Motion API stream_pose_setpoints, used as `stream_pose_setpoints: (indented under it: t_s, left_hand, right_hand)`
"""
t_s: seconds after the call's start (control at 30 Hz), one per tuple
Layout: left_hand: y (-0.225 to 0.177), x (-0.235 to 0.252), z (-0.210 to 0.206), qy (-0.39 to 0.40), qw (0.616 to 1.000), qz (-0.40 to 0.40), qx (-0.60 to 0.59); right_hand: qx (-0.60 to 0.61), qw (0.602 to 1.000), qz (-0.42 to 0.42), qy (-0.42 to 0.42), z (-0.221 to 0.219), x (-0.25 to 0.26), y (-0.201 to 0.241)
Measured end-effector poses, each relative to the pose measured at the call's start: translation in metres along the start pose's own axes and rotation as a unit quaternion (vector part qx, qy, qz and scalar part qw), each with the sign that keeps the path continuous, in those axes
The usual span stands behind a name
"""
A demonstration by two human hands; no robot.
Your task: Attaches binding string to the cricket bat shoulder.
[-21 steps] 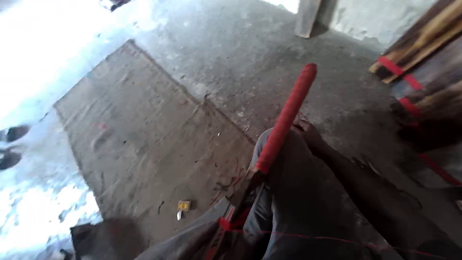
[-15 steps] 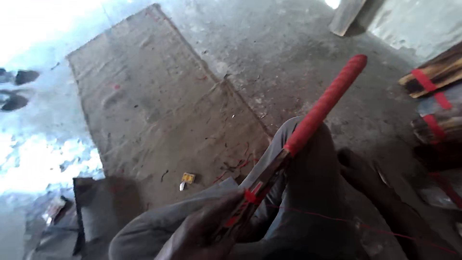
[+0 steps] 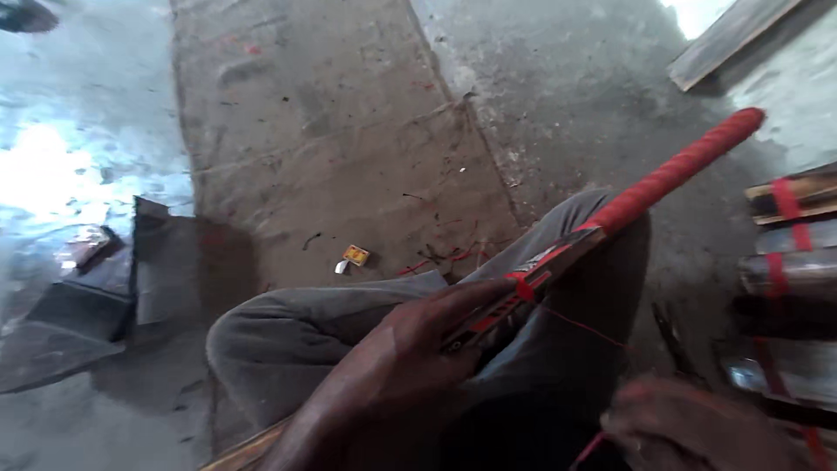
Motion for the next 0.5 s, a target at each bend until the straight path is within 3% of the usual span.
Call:
stream_pose_setpoints:
  t_s: [0.07,0.13,0.2,0.27,0.33,0.43,0.5]
  left_hand:
    - [0.000,-0.001,-0.002,-0.006,1.000,-0.004,0.008]
    - [0.000,-0.003,-0.003,-0.009,1.000,-0.009,0.017]
    - [0.001,-0.005,-0.005,-0.012,0.999,-0.024,0.032]
    - [0.002,-0.005,-0.008,-0.020,0.998,-0.041,0.040]
    - [0.001,-0.006,-0.008,-0.019,0.998,-0.045,0.046]
    - [0.001,-0.005,-0.007,-0.022,0.998,-0.047,0.039]
    - [0.002,-0.005,-0.007,-0.023,0.998,-0.051,0.030]
  right_hand:
    - [-0.011,0.991,0.007,-0.131,0.029,0.009,0.003]
    - [-0.074,0.957,0.003,-0.282,0.058,0.021,-0.004]
    - [-0.211,0.913,-0.045,-0.346,0.071,0.039,-0.010]
    - [-0.318,0.895,-0.119,-0.289,0.056,0.059,-0.022]
    - [-0.335,0.916,-0.109,-0.191,0.018,0.072,-0.030]
    - [-0.109,0.988,0.001,-0.107,-0.037,0.077,-0.009]
    - [0.052,0.987,0.061,-0.137,-0.048,0.083,0.011]
Point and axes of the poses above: each hand's wrist, its own x-axis towards the middle knuckle, its own z-axis out of the back of the hand, y = z × x, the point moved 3 cm from there along x, towards the middle knuckle, and after that the axes turned 15 degrees about -z, right-handed, at the moved point
